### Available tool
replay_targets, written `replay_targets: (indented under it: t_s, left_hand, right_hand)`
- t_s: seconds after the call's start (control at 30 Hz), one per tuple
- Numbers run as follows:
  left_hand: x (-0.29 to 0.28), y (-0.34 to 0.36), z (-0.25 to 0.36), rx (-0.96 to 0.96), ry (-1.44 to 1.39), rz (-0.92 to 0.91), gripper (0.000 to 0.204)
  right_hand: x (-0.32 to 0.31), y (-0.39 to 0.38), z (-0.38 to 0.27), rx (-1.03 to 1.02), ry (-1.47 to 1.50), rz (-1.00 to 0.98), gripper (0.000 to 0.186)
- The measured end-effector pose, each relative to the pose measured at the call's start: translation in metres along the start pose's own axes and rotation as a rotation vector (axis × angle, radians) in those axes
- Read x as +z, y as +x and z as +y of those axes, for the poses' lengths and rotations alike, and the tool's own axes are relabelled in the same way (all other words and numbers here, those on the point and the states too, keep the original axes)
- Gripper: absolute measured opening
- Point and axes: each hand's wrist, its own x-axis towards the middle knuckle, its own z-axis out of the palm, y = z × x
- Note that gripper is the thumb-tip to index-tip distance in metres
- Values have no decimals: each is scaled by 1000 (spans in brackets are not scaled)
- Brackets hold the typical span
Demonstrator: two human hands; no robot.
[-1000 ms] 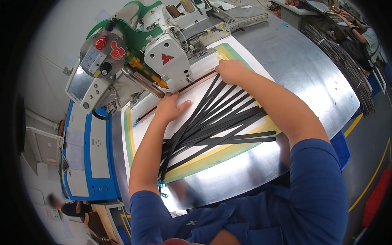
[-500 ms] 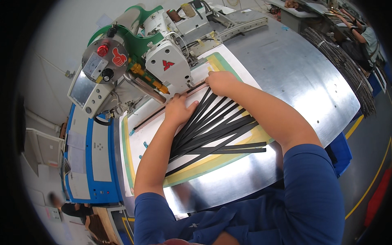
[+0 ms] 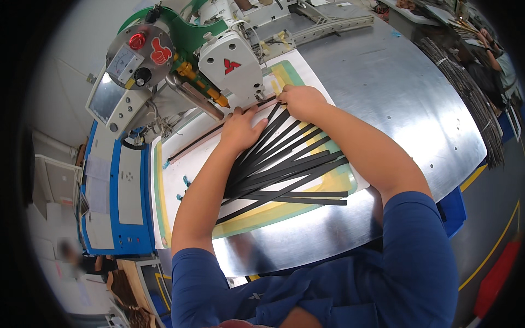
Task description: Sewing black straps using an industrial sewing machine in a workshop.
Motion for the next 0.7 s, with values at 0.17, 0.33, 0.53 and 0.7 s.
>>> replay_targets:
  t_s: [0.17, 0.33, 0.53, 0.7]
  left_hand:
    - [0, 1, 3, -42, 13, -50, 63]
    - [-4, -1, 4, -71, 4, -101, 66]
    - [-18, -16, 6, -65, -159, -184, 88]
    - [-46, -82, 28, 75, -131, -334, 118]
  right_hand:
    - [11, 0, -2, 20, 19, 84, 26]
    - [9, -1, -12, 5, 71, 94, 21]
    - [7, -2, -16, 41, 33, 89, 21]
    - [9, 1, -16, 73, 38, 98, 20]
